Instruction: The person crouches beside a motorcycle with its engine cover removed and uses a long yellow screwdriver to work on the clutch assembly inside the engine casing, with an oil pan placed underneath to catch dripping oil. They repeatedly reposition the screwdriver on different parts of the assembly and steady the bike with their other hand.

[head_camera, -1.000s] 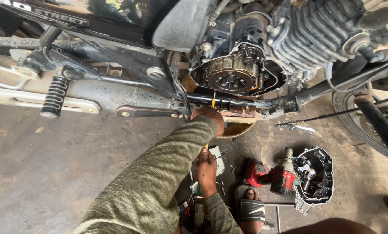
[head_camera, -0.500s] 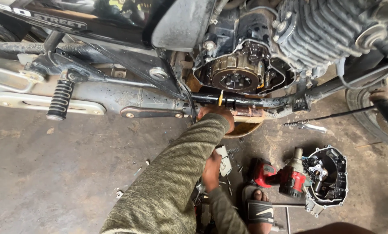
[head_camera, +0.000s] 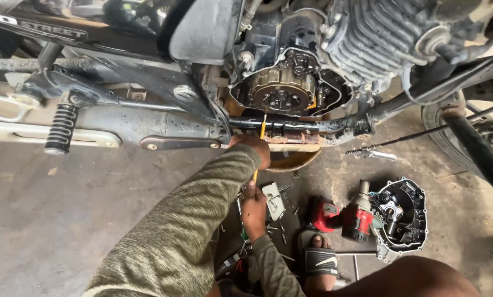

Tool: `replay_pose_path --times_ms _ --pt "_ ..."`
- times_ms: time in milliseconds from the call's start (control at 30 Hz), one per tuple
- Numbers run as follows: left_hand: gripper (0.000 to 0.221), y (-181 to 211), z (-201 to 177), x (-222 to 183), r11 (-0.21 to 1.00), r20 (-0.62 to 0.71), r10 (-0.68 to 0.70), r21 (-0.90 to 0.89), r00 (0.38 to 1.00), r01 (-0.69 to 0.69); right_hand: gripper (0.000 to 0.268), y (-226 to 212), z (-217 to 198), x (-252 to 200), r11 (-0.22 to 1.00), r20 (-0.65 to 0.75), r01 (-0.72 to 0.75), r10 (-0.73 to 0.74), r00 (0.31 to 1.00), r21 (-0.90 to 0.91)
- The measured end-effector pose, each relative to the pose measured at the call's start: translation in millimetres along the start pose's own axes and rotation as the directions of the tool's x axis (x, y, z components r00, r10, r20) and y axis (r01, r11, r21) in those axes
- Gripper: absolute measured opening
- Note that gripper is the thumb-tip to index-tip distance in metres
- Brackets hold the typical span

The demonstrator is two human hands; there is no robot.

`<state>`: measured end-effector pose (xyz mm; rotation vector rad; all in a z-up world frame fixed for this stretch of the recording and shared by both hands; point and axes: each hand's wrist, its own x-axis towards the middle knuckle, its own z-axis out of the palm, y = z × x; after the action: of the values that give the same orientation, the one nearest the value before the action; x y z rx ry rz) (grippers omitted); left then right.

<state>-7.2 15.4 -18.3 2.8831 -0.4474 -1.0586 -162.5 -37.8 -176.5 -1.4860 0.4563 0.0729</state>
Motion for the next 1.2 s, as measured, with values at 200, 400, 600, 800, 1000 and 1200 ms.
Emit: replay_pose_path --times_ms 200,400,600,800,1000,1200 --pt "0.043 -1 -6 1 0.999 0.011 0.039 0.003 0.999 -0.039 0.058 -10 -10 -4 0.986 0.042 0.033 -0.026 0.999 -0.166" --pt "0.057 -24 -17 -1 0.991 -0.148 0.031 -0.122 0.988 -0.05 0.053 -70 -19 -22 0.944 0.241 -0.087 0.169 0.956 -0.317" --pt "0.055 -29 -13 21 0.987 -0.134 0.135 -0.066 0.982 -0.145 0.045 -131 -60 21 0.505 0.423 0.532 -0.322 0.847 -0.68" --pt "0.04 -35 3 74 0.806 -0.306 0.337 -0.394 0.89 -0.441 0.035 -295 -94 -36 0.01 0.378 0.381 -0.104 0.92 -0.925" --pt "0.034 -8 -30 -6 0.767 -0.169 0.335 -0.523 0.927 -0.372 0.029 -328 -141 -53 -0.177 0.482 0.455 -0.167 0.86 -0.873" --pt "0.038 -5 -40 -47 0.867 -0.21 0.265 -0.376 0.941 -0.328 0.04 -322 -157 -47 -0.058 0.479 0.476 -0.068 0.875 -0.878"
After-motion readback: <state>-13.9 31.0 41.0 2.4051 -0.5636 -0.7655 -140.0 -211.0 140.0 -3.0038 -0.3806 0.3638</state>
